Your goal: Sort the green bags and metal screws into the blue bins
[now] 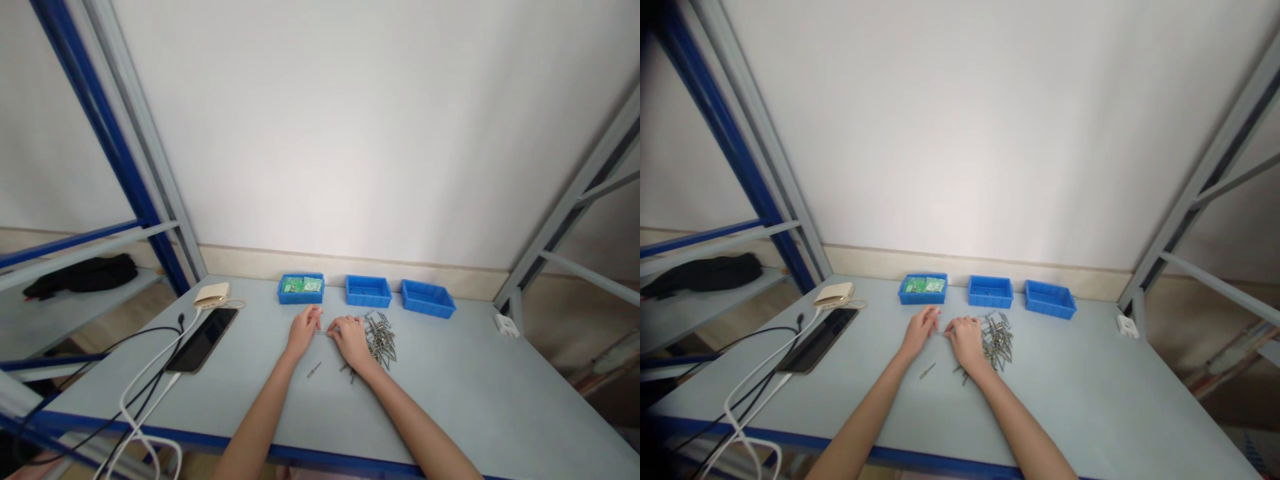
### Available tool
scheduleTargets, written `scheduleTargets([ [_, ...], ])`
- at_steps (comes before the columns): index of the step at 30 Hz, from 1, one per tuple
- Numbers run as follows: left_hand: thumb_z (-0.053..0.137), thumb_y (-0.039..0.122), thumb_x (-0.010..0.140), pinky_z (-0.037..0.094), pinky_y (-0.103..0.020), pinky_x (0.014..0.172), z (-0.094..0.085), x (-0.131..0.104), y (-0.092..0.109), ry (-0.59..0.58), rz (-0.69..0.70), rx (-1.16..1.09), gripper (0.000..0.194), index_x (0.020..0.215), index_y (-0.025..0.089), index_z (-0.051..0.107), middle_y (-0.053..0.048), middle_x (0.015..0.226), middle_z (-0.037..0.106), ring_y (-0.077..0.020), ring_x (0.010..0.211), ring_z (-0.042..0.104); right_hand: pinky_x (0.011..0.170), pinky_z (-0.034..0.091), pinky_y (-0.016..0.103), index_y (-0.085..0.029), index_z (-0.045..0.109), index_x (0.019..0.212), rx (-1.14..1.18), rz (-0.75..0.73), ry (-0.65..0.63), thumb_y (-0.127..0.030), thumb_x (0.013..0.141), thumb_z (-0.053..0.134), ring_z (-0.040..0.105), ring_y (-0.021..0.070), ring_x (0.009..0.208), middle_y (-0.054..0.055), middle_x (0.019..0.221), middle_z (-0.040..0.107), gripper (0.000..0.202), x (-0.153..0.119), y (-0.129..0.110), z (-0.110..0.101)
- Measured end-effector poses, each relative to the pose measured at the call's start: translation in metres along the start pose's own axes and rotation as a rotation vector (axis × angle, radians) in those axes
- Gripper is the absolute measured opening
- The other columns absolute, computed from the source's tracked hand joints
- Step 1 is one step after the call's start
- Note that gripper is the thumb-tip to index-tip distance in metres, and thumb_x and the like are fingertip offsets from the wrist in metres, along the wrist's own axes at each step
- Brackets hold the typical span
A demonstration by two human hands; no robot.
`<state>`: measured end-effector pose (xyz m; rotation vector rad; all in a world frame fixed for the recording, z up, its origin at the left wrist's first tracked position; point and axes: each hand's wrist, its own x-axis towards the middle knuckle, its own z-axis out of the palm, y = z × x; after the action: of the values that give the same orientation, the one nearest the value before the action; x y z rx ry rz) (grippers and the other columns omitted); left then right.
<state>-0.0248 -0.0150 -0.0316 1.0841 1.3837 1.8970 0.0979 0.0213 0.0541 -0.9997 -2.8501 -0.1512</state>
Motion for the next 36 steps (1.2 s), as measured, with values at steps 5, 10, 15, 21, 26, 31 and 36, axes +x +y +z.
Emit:
scheduleTargets([
  [5,0.047,0.042,0.080,0.035,-0.021,0.050,0.007,-0.006,0.011,-0.173,0.023,0.084,0.033,0.098,0.017,0.058,0.003,0.056,0.055,-0.0114,0.046,0.047,0.075,0.037,0.029,-0.021,0.066,0.076,0.216,0.137,0.087,-0.027,0.082,0.055,0.060,0.0182,0.076,0.002,0.078,0.069,0.014,0.001,0.020,-0.013],
  [10,0.046,0.040,0.079,0.035,-0.023,0.055,0.007,-0.007,0.021,-0.205,0.029,0.157,0.028,0.081,0.017,0.063,0.002,0.054,0.054,-0.0143,0.053,0.049,0.071,0.041,0.027,-0.020,0.067,0.075,0.328,0.153,0.145,-0.028,0.081,0.053,0.061,0.0178,0.074,0.003,0.079,0.070,0.017,0.005,0.028,-0.015],
  [15,0.045,0.042,0.080,0.033,-0.022,0.052,0.008,-0.005,0.019,-0.198,0.027,0.050,0.032,0.072,0.015,0.060,0.003,0.049,0.048,-0.0119,0.048,0.043,0.069,0.042,0.026,-0.019,0.066,0.074,0.432,0.157,0.115,-0.031,0.082,0.051,0.060,0.0165,0.070,0.002,0.075,0.068,0.021,0.008,0.034,-0.008],
  [21,0.041,0.046,0.082,0.028,-0.021,0.047,0.011,-0.006,0.021,-0.185,-0.023,-0.073,0.039,0.061,0.015,0.052,0.006,0.042,0.037,-0.0093,0.042,0.035,0.062,0.037,0.022,-0.017,0.060,0.063,0.473,0.098,-0.023,-0.035,0.085,0.045,0.054,0.0124,0.060,-0.001,0.062,0.062,0.033,0.006,0.035,-0.009],
  [26,0.043,0.048,0.081,0.024,-0.020,0.044,0.012,-0.006,0.019,-0.173,-0.044,-0.151,0.036,0.068,0.015,0.050,0.007,0.044,0.033,-0.0081,0.042,0.030,0.062,0.036,0.022,-0.017,0.057,0.061,0.476,0.097,-0.005,-0.037,0.087,0.043,0.052,0.0125,0.058,-0.001,0.059,0.059,0.035,0.003,0.026,-0.012],
  [31,0.047,0.048,0.079,0.020,-0.019,0.044,0.015,-0.003,0.008,-0.185,-0.044,-0.194,0.033,0.078,0.015,0.051,0.008,0.046,0.032,-0.0071,0.042,0.028,0.068,0.037,0.022,-0.019,0.059,0.072,0.492,0.091,0.092,-0.034,0.086,0.043,0.056,0.0137,0.068,0.000,0.071,0.063,0.026,0.003,0.022,-0.014],
  [36,0.047,0.048,0.078,0.023,-0.020,0.047,0.015,-0.002,0.007,-0.184,-0.018,-0.116,0.037,0.066,0.013,0.053,0.005,0.050,0.036,-0.0084,0.048,0.032,0.060,0.033,0.022,-0.017,0.053,0.059,0.488,0.119,0.008,-0.036,0.088,0.038,0.049,0.0126,0.057,-0.001,0.056,0.054,0.039,0.004,0.026,-0.010],
])
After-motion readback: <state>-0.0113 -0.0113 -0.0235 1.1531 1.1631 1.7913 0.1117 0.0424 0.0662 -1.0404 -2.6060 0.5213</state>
